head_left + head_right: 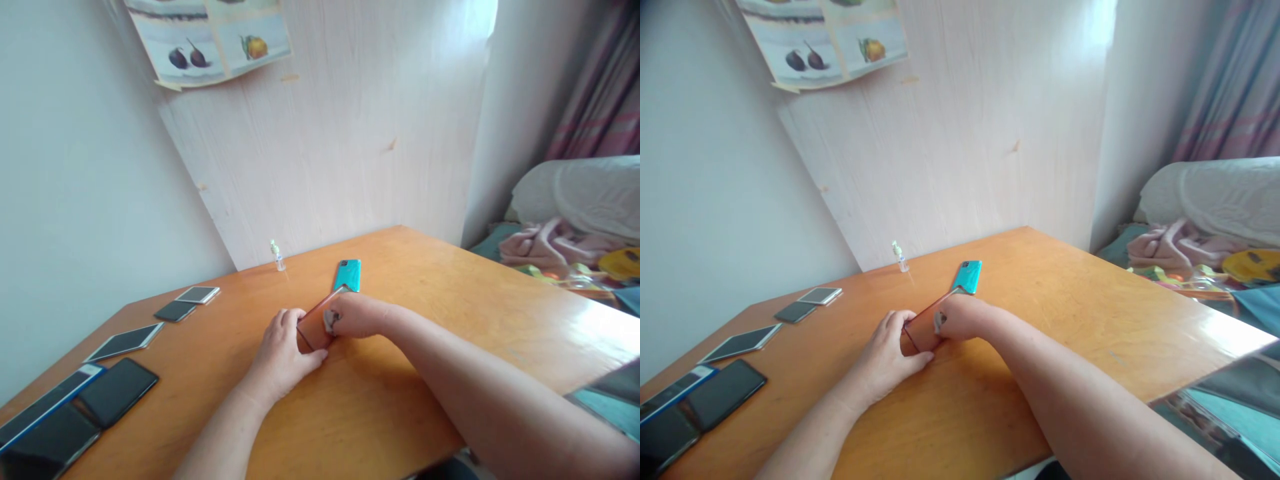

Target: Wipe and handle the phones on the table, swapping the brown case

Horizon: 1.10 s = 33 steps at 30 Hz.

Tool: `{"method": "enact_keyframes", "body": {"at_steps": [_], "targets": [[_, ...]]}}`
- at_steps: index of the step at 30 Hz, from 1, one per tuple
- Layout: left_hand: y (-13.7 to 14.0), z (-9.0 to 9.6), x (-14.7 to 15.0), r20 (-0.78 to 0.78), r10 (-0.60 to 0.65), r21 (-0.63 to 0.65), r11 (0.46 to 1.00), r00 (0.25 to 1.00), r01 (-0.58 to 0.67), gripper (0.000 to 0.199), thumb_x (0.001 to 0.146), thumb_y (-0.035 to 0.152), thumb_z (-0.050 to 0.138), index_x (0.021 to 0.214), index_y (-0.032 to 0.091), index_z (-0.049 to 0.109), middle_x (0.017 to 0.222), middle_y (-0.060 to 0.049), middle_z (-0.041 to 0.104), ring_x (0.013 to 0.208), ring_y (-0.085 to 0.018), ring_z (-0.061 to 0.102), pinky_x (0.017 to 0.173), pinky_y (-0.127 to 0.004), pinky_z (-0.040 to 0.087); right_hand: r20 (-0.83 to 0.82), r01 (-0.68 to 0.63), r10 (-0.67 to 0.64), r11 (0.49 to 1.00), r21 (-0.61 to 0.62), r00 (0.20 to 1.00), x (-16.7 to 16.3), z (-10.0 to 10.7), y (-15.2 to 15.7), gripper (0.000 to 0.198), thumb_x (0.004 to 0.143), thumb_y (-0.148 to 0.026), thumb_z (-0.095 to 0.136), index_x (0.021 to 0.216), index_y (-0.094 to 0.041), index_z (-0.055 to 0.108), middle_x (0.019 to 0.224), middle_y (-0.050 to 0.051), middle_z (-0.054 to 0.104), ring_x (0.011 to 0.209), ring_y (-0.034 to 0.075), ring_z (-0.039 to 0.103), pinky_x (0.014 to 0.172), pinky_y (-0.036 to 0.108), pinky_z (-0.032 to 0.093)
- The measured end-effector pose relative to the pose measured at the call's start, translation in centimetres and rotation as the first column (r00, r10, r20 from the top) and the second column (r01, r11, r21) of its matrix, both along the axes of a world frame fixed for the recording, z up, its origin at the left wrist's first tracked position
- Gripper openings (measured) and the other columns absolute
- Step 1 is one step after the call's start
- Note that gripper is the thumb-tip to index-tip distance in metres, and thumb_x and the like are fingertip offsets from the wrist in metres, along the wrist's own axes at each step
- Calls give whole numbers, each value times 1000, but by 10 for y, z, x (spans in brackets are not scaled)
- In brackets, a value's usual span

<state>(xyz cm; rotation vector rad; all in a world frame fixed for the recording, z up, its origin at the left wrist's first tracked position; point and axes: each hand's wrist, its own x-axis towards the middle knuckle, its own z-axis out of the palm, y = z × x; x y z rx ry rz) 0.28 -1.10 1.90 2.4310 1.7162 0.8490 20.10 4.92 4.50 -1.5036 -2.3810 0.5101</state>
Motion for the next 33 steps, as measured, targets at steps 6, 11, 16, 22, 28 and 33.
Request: {"method": "enact_keyframes", "body": {"at_steps": [6,11,16,22,28,33], "targets": [[1,-3,-2,9,-7,27,1000,1000,7,56,65,39,76,112,24,51,110,-4,56,105,-25,55,93,-41,45,-19,309,-309,942,131,951,34,18,28,28,84,-33,48,88,-14,68,94,16,69,83,25,63,65,30,41],[2,-5,-3,25,-10,3,1000,1000,10,56,64,40,77,111,24,52,110,-5,56,105,-26,55,92,-41,46,-415,164,-173,985,-58,893,20,13,26,17,80,-25,47,83,-16,61,72,4,65,61,14,57,52,22,35],[2,-4,-2,33,-5,-17,1000,999,6,54,65,40,76,111,24,52,110,-5,56,105,-26,55,92,-42,46,-339,70,-50,996,47,940,-1,-9,15,9,73,-15,56,81,-18,56,76,2,62,66,12,54,57,21,35],[1,-2,-1,28,8,-28,1000,1000,-8,56,63,38,77,111,23,52,107,-6,56,102,-27,56,90,-41,47,-166,-189,230,954,232,959,-15,-21,3,12,80,-23,59,90,-19,65,93,5,61,84,15,57,72,23,39],[0,-1,-1,24,10,-44,999,1000,-9,53,65,41,75,108,23,53,107,-6,56,102,-26,57,90,-40,46,-49,111,-103,974,199,993,3,-16,21,13,84,-19,53,90,-17,64,97,11,62,81,19,59,67,27,38],[0,-1,-1,16,12,-42,999,1000,-11,55,65,43,75,111,23,52,109,-7,57,104,-27,56,91,-41,45,-124,343,-322,909,238,939,27,-5,40,17,88,-20,45,98,-16,59,96,12,63,83,20,58,64,27,35]]}}
